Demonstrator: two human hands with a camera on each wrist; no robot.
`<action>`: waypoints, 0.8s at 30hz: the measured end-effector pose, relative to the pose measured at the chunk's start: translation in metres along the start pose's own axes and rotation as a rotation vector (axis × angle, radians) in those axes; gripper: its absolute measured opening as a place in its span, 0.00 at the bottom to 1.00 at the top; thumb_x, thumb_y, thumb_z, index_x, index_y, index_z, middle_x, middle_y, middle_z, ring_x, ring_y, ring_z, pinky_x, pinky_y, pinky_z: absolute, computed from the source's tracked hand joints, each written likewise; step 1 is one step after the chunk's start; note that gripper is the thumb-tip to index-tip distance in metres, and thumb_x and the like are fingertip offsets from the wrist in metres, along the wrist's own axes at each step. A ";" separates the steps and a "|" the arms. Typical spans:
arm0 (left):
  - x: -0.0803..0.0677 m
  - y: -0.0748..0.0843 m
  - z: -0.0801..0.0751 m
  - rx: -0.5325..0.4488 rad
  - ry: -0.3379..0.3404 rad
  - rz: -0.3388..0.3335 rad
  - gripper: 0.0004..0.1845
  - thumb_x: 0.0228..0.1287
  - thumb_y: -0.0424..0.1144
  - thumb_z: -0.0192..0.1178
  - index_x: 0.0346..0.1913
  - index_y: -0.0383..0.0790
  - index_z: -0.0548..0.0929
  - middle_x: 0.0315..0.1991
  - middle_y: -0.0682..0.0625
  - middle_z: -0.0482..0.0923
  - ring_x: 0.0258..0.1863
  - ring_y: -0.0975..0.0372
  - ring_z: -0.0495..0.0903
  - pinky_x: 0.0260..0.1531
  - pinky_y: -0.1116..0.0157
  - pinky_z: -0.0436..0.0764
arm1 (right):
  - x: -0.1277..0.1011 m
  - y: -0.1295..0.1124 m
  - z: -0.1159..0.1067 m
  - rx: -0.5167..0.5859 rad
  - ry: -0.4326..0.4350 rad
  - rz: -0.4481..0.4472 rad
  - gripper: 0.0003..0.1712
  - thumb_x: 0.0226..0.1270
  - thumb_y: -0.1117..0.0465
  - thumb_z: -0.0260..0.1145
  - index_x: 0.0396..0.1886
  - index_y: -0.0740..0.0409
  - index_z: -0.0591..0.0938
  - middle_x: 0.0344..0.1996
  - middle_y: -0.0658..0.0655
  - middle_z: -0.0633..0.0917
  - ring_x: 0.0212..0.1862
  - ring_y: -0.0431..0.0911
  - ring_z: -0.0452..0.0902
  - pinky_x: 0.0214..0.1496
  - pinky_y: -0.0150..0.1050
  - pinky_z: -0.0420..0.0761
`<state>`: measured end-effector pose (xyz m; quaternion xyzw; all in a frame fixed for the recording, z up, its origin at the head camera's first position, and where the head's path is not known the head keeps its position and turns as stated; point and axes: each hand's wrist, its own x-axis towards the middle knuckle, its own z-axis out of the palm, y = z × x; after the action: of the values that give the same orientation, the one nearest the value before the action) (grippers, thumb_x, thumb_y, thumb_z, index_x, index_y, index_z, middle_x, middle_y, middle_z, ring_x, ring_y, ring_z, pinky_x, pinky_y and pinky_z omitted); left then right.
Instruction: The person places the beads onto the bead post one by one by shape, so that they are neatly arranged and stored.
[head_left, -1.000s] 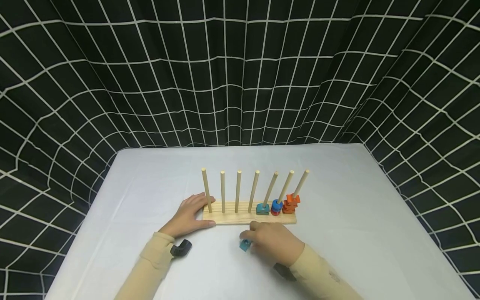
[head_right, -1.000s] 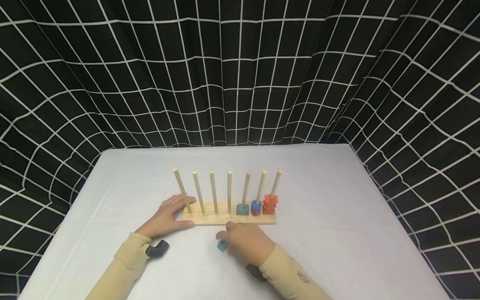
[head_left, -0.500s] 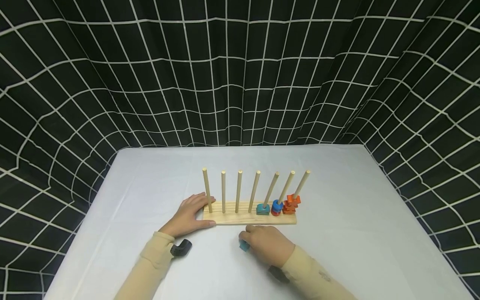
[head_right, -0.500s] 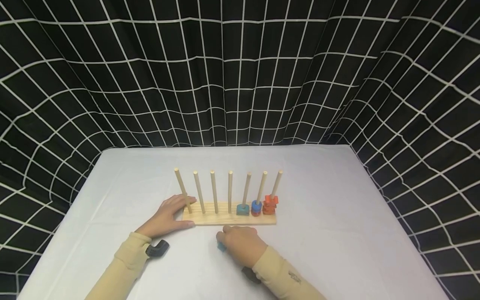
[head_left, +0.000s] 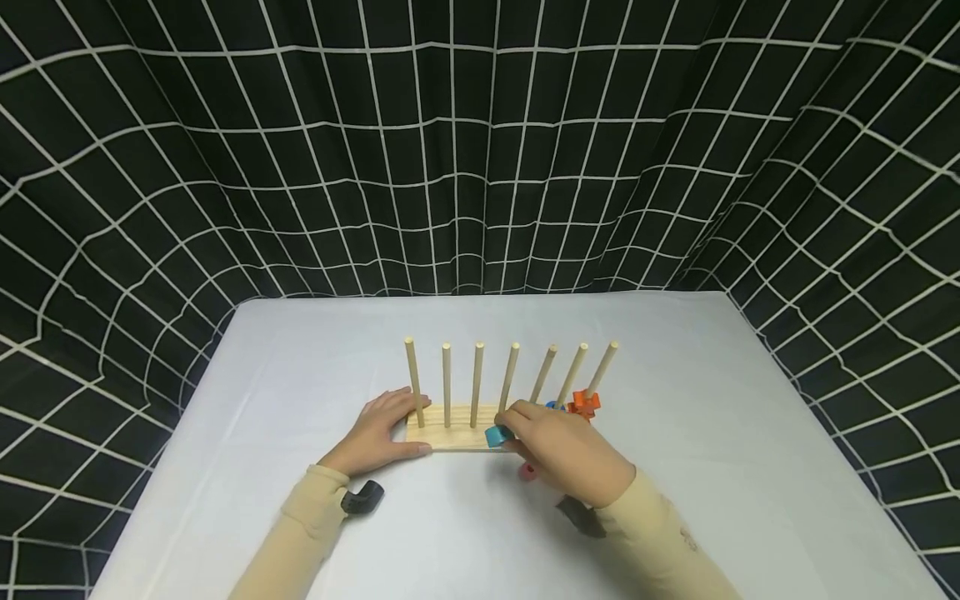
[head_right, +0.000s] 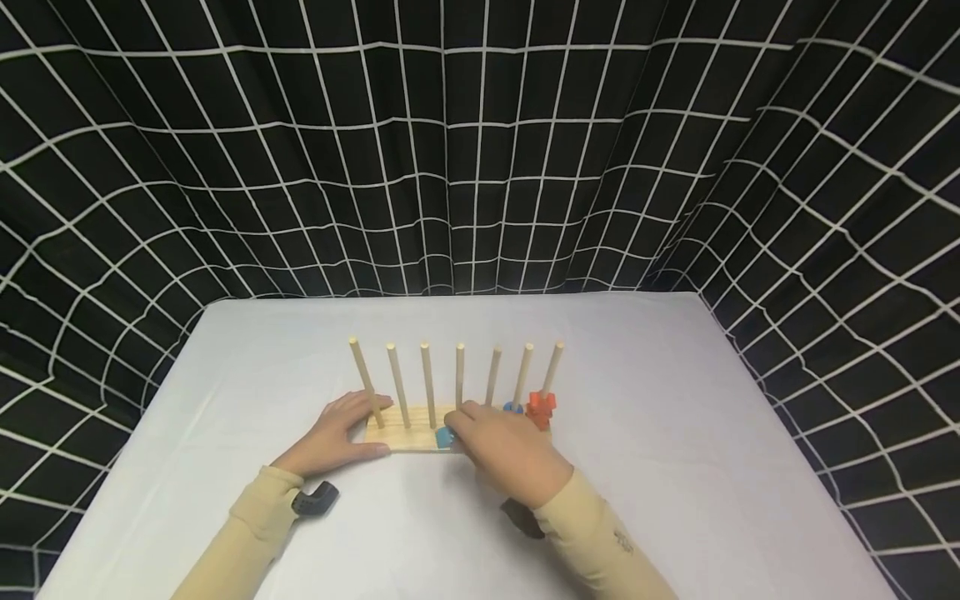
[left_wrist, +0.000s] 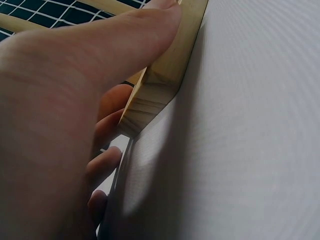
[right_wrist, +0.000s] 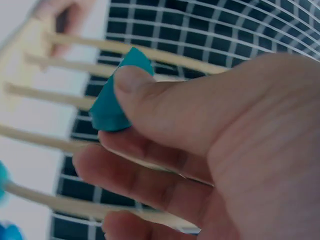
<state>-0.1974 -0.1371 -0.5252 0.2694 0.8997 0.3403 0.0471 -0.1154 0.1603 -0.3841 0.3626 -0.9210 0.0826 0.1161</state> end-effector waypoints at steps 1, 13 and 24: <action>0.000 0.001 0.000 -0.003 0.000 0.000 0.39 0.50 0.66 0.65 0.65 0.58 0.71 0.69 0.53 0.66 0.73 0.52 0.56 0.70 0.43 0.49 | 0.001 0.002 -0.007 0.002 0.014 0.008 0.17 0.58 0.58 0.72 0.47 0.52 0.79 0.35 0.44 0.80 0.34 0.36 0.78 0.34 0.29 0.82; -0.001 0.001 -0.002 0.030 -0.005 -0.003 0.39 0.50 0.66 0.65 0.66 0.56 0.71 0.70 0.52 0.65 0.73 0.51 0.56 0.70 0.43 0.50 | 0.002 0.023 -0.067 -0.037 0.378 0.112 0.24 0.56 0.68 0.71 0.54 0.59 0.77 0.44 0.54 0.79 0.30 0.41 0.78 0.28 0.33 0.83; -0.001 0.005 -0.003 0.023 -0.009 -0.007 0.39 0.50 0.65 0.66 0.66 0.56 0.71 0.69 0.52 0.66 0.73 0.52 0.56 0.71 0.44 0.50 | 0.006 0.029 -0.064 -0.082 0.381 0.181 0.22 0.59 0.63 0.71 0.54 0.53 0.80 0.41 0.53 0.82 0.17 0.39 0.71 0.18 0.29 0.74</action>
<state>-0.1950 -0.1364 -0.5203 0.2683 0.9043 0.3283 0.0493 -0.1303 0.1926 -0.3230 0.2511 -0.9138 0.1224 0.2950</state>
